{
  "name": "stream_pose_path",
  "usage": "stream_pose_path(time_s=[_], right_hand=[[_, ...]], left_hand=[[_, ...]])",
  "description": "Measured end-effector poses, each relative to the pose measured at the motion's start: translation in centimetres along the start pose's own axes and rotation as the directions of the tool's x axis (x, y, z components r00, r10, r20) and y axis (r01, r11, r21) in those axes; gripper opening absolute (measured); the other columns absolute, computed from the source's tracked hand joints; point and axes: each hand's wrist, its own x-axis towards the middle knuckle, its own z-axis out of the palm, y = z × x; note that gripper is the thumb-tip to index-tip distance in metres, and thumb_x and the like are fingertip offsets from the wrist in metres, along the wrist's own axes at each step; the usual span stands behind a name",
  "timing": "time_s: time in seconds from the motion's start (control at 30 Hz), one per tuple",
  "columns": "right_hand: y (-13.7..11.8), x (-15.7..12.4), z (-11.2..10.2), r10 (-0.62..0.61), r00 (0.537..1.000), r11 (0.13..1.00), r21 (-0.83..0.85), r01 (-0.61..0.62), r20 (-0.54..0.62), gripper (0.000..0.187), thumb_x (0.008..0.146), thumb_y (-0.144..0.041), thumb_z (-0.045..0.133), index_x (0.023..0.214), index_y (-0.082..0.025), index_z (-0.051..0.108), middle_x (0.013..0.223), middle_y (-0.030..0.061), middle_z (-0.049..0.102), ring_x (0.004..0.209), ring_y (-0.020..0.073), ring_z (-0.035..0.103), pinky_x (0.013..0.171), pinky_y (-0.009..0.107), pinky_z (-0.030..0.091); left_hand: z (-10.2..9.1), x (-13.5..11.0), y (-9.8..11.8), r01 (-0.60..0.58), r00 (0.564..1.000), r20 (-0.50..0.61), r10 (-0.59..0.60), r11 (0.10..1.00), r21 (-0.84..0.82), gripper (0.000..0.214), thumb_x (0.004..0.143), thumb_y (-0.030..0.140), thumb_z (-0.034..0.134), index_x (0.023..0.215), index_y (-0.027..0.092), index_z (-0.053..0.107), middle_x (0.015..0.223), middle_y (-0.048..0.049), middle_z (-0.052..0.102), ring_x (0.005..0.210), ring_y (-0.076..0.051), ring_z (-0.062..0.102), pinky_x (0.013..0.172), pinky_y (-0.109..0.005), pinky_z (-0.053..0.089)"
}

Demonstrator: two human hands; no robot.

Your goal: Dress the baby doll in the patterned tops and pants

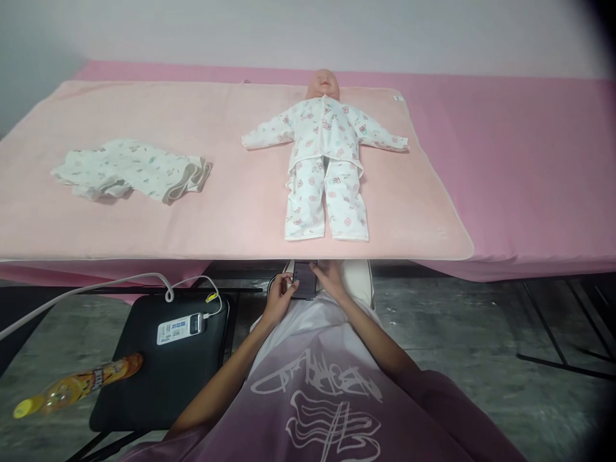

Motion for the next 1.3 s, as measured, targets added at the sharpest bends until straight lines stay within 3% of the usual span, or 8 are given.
stream_pose_path(time_s=[0.13,0.33,0.53,0.87,0.93,1.1,1.17,1.3], right_hand=[[0.2,-0.8,-0.3,-0.006,1.000,0.996,-0.093,0.008,0.020,0.059,0.091,-0.055,0.077,0.140,-0.024,0.067,0.147,0.0165,0.060,0.148,0.0374,0.048,0.131,0.056,0.035],[0.1,-0.8,0.2,-0.089,0.996,0.968,-0.234,0.090,0.015,0.065,0.092,-0.052,0.076,0.147,-0.022,0.061,0.146,0.0168,0.060,0.149,0.0388,0.048,0.131,0.061,0.034],[-0.3,-1.3,0.9,-0.109,0.994,0.904,-0.415,0.105,0.014,0.088,0.076,-0.057,0.091,0.145,-0.013,0.059,0.145,0.0227,0.057,0.148,0.0452,0.047,0.127,0.063,0.039],[-0.7,-2.2,0.3,-0.100,0.989,0.896,-0.422,0.137,0.111,0.115,0.066,-0.070,0.096,0.155,-0.014,0.050,0.150,0.0244,0.051,0.149,0.0495,0.044,0.128,0.068,0.035],[-0.3,-2.1,0.3,-0.106,0.990,0.904,-0.406,0.136,0.096,0.107,0.069,-0.068,0.095,0.152,-0.013,0.053,0.148,0.0245,0.053,0.149,0.0488,0.044,0.128,0.068,0.036],[1.0,-1.1,0.1,-0.080,0.997,0.966,-0.249,0.073,-0.020,0.047,0.100,-0.052,0.064,0.135,-0.020,0.066,0.133,0.0173,0.063,0.136,0.0373,0.057,0.123,0.060,0.044],[1.2,-1.0,-0.2,-0.068,0.998,0.980,-0.186,0.066,-0.009,0.043,0.101,-0.051,0.062,0.132,-0.021,0.069,0.130,0.0160,0.064,0.130,0.0351,0.060,0.120,0.057,0.048],[0.7,-1.4,-0.5,-0.052,0.998,0.992,-0.114,0.054,0.018,0.059,0.096,-0.056,0.070,0.143,-0.022,0.064,0.144,0.0165,0.059,0.136,0.0343,0.059,0.122,0.054,0.048]], left_hand=[[0.0,0.0,-0.1,-0.002,1.000,0.005,0.002,1.000,0.014,0.046,0.088,0.060,0.081,0.114,0.023,0.070,0.092,0.0001,0.061,0.081,-0.017,0.055,0.079,-0.028,0.042],[-0.1,-0.1,-0.3,-0.025,0.999,0.023,0.025,0.999,0.029,0.045,0.093,0.059,0.077,0.117,0.022,0.069,0.093,0.0001,0.060,0.083,-0.017,0.056,0.081,-0.028,0.044],[-0.1,0.0,-0.3,-0.023,1.000,0.013,0.022,0.999,0.042,0.045,0.093,0.060,0.077,0.116,0.022,0.069,0.093,0.0002,0.061,0.081,-0.016,0.056,0.078,-0.027,0.044],[0.0,0.1,-0.2,-0.003,1.000,0.008,0.003,1.000,-0.027,0.046,0.094,0.065,0.072,0.111,0.023,0.069,0.106,-0.0048,0.071,0.101,-0.022,0.066,0.095,-0.033,0.051],[0.0,0.0,-0.3,0.005,1.000,0.002,-0.005,1.000,-0.022,0.046,0.094,0.065,0.071,0.111,0.023,0.070,0.105,-0.0045,0.071,0.099,-0.022,0.066,0.094,-0.033,0.052],[-0.1,0.0,-0.3,0.035,0.999,0.002,-0.035,0.999,-0.006,0.047,0.094,0.066,0.070,0.113,0.023,0.070,0.106,-0.0051,0.071,0.103,-0.023,0.066,0.095,-0.034,0.052],[-0.1,0.0,-0.3,0.037,0.999,0.001,-0.037,0.999,-0.005,0.047,0.093,0.066,0.070,0.112,0.024,0.070,0.110,-0.0061,0.072,0.107,-0.024,0.067,0.099,-0.035,0.051],[-0.1,0.0,-0.2,0.041,0.999,0.011,-0.041,0.999,-0.024,0.046,0.093,0.066,0.070,0.112,0.023,0.069,0.115,-0.0077,0.073,0.110,-0.025,0.067,0.102,-0.036,0.051]])
